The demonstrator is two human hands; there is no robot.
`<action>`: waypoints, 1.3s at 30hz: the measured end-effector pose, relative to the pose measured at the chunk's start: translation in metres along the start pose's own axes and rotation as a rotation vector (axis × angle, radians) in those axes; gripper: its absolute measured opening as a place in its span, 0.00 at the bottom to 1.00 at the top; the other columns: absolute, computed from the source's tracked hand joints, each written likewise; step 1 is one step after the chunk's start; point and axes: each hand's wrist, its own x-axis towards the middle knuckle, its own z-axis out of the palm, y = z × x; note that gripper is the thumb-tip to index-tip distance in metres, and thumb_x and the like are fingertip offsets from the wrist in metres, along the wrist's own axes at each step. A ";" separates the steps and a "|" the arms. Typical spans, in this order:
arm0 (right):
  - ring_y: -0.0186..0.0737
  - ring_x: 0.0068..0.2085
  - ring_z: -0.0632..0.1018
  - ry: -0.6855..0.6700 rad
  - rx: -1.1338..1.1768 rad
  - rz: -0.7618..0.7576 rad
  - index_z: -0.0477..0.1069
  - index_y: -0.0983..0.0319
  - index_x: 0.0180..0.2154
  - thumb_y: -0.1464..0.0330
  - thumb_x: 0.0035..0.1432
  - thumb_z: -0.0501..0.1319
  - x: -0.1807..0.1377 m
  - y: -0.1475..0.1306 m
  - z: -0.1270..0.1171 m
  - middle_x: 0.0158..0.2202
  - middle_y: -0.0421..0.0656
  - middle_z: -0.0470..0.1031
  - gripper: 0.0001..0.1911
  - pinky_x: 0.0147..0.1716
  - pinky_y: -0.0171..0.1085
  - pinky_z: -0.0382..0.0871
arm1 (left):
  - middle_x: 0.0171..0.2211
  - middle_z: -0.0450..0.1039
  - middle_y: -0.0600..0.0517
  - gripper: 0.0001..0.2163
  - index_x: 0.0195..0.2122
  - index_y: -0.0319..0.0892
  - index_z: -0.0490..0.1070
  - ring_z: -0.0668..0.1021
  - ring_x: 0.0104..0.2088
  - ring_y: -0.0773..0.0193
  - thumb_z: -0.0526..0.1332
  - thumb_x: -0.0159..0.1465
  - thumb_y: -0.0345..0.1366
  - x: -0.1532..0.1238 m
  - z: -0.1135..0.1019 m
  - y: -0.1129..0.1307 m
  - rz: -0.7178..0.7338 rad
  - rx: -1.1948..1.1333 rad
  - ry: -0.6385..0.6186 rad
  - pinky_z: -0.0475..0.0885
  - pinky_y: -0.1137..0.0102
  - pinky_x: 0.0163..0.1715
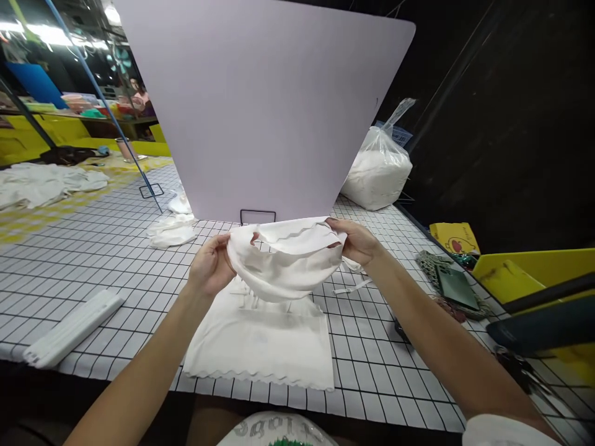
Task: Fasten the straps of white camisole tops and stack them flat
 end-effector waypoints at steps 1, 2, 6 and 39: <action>0.40 0.31 0.76 -0.008 -0.032 -0.011 0.76 0.61 0.34 0.61 0.53 0.69 0.000 0.003 0.000 0.33 0.45 0.77 0.11 0.30 0.38 0.75 | 0.32 0.79 0.45 0.06 0.35 0.35 0.75 0.81 0.32 0.61 0.60 0.60 0.31 0.000 -0.001 -0.002 0.023 0.034 -0.014 0.77 0.71 0.32; 0.40 0.31 0.75 -0.009 -0.084 -0.038 0.75 0.61 0.34 0.60 0.54 0.68 0.001 0.005 -0.001 0.32 0.44 0.76 0.11 0.30 0.39 0.75 | 0.30 0.78 0.48 0.04 0.34 0.37 0.74 0.79 0.29 0.63 0.63 0.58 0.31 0.002 -0.003 -0.004 0.055 0.089 -0.020 0.75 0.73 0.28; 0.44 0.33 0.74 0.205 -0.584 -0.415 0.74 0.60 0.30 0.62 0.58 0.61 0.002 0.014 -0.003 0.29 0.44 0.73 0.09 0.33 0.41 0.72 | 0.24 0.69 0.57 0.12 0.22 0.41 0.63 0.70 0.24 0.71 0.69 0.50 0.28 0.010 -0.014 -0.016 0.388 0.440 0.082 0.65 0.78 0.22; 0.30 0.27 0.73 -0.454 -0.446 -0.135 0.77 0.66 0.31 0.60 0.48 0.75 -0.010 -0.070 0.037 0.27 0.40 0.75 0.17 0.26 0.30 0.65 | 0.34 0.77 0.49 0.18 0.41 0.36 0.78 0.78 0.33 0.67 0.76 0.53 0.39 0.056 0.062 0.030 -0.134 0.729 -0.752 0.71 0.75 0.30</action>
